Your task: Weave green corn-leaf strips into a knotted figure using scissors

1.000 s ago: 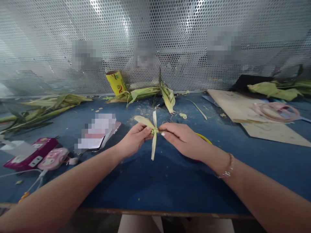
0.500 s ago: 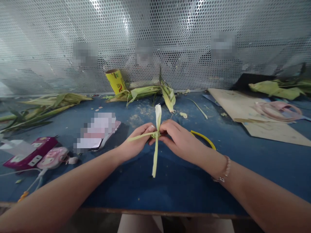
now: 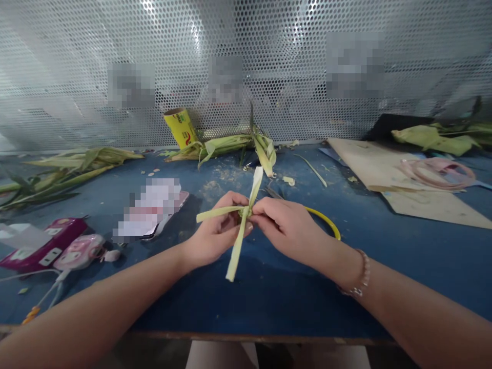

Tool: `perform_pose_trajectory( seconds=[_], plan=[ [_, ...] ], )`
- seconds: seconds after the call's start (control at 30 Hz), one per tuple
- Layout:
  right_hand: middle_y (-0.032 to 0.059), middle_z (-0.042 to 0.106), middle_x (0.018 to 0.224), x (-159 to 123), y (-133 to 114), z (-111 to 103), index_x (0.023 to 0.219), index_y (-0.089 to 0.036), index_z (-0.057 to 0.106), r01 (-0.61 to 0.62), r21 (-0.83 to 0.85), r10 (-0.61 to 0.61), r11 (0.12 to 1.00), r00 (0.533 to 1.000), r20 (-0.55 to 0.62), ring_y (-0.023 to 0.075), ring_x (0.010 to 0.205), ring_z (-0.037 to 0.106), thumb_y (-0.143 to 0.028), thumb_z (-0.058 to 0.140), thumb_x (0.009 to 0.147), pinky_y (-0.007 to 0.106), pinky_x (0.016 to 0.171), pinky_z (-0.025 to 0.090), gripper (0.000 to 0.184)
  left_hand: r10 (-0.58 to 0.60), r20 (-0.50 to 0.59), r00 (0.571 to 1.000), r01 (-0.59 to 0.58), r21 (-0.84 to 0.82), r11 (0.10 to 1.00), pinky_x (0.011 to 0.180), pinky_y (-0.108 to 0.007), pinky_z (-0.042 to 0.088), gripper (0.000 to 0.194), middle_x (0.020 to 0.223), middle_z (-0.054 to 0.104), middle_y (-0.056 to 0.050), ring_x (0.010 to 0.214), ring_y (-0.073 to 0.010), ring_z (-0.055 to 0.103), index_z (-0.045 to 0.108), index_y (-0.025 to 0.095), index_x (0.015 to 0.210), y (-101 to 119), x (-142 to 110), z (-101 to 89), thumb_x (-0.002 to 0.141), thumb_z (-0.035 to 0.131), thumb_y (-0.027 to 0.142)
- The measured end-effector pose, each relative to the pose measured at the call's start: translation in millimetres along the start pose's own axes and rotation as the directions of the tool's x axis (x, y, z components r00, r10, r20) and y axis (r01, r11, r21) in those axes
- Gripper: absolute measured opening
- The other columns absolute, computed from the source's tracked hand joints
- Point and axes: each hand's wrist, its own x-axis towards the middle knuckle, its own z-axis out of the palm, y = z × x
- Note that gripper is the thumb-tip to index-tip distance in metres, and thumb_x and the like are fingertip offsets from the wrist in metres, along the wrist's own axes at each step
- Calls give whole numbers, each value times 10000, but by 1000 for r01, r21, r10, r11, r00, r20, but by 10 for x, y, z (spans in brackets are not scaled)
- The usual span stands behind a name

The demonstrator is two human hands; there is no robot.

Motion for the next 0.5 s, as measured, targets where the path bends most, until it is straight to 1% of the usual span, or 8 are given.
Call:
perform_pose_trajectory(
  seconds=[0.1,0.2,0.37,0.5],
  plan=[
    [-8,589,667,-6,-43,-17,738,-194,528,23,7,-23,1000,999,-26,114,610,526,-174,438,853,227,567,362,148,48,6,999,-48,1,999,559,-230,352,143,738,448,17,612,-84,427,473,196,834,33,1,37,768,590,247],
    [-10,613,672,-4,-66,-33,756,-188,564,23,21,-22,1000,999,-35,106,608,542,-154,454,843,214,567,370,143,76,0,997,-76,6,997,551,-227,341,147,757,440,17,615,-79,417,458,193,804,47,9,51,781,585,263],
    [-22,629,681,3,-90,-50,735,-199,593,-22,85,25,996,999,-29,96,602,557,-160,471,842,201,561,381,167,107,16,994,-107,-2,994,554,-234,325,145,735,445,22,614,-81,403,428,197,777,22,-1,42,812,552,263],
    [-30,625,663,4,-108,-41,699,-205,598,-51,143,60,988,997,-55,92,581,548,-160,485,837,197,543,381,184,107,5,994,-107,-31,994,570,-241,327,168,740,453,21,633,-89,411,430,199,766,-10,-11,35,791,583,265]
  ],
)
